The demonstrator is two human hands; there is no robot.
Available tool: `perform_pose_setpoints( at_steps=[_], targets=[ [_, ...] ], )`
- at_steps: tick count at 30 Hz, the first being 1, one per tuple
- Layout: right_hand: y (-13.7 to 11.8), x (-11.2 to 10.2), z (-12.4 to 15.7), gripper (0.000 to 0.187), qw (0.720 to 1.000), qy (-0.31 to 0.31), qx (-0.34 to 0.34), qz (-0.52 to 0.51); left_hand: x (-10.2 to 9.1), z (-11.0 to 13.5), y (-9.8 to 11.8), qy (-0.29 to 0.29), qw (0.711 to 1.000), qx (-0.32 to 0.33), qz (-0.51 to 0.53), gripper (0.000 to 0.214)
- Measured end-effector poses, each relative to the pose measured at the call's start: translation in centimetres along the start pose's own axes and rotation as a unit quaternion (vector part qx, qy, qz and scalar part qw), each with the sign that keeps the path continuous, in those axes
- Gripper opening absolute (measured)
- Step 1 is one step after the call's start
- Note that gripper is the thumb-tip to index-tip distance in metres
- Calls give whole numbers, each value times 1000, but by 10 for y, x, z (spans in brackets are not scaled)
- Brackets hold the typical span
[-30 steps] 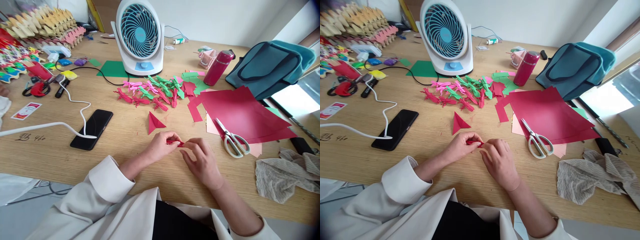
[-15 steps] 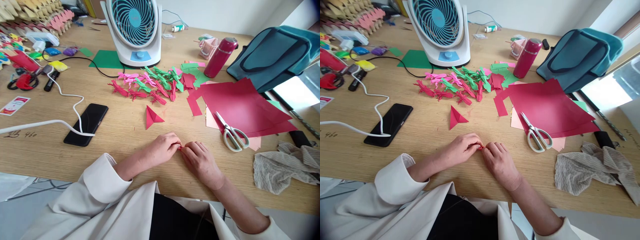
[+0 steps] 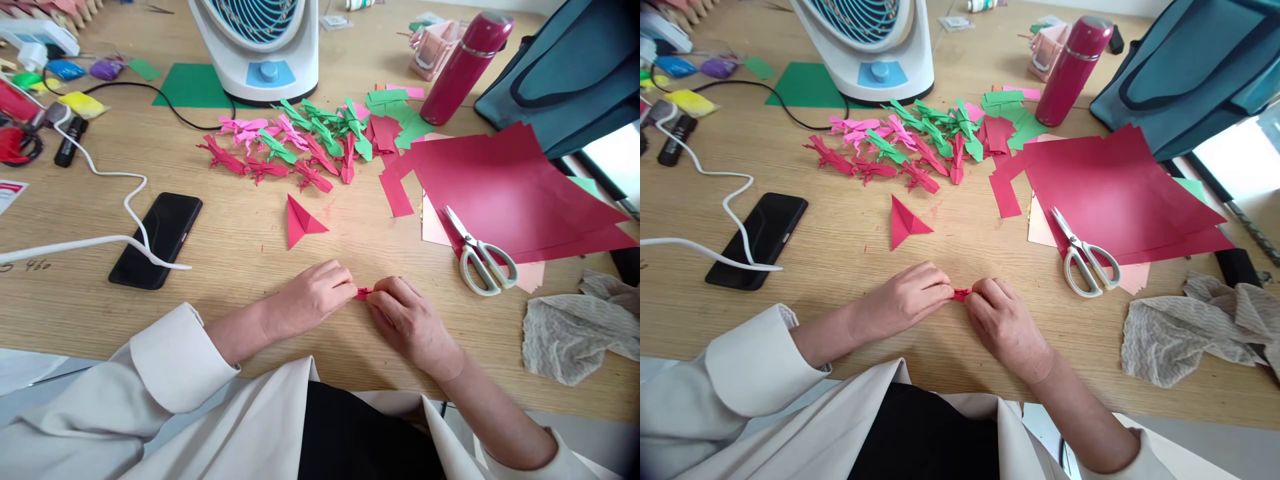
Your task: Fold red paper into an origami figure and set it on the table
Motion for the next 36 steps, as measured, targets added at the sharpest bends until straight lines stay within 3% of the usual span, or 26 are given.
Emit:
perform_pose_setpoints(
  at_steps=[5,15,28,36],
  targets=[
    [3,0,3,16,1000,-1,27,-15,4,-4,-3,1,999,-23,39,23],
    [-2,6,-3,5,997,6,39,64,8,-5,-7,-7,995,-65,80,20],
    [3,3,-8,9,994,15,110,-25,2,0,-11,25,991,-103,88,23],
    [3,4,-11,11,990,16,134,-28,1,1,-12,5,989,-134,64,20]
  ],
)
Point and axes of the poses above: each hand's wrist, its own z-axis away from the middle knuckle, its own x-axis out of the palm, y = z × x, the point moved 6 cm from there along -z, towards the middle knuckle, and after that the axes turned 5 degrees about -x, right-handed, at the moved point
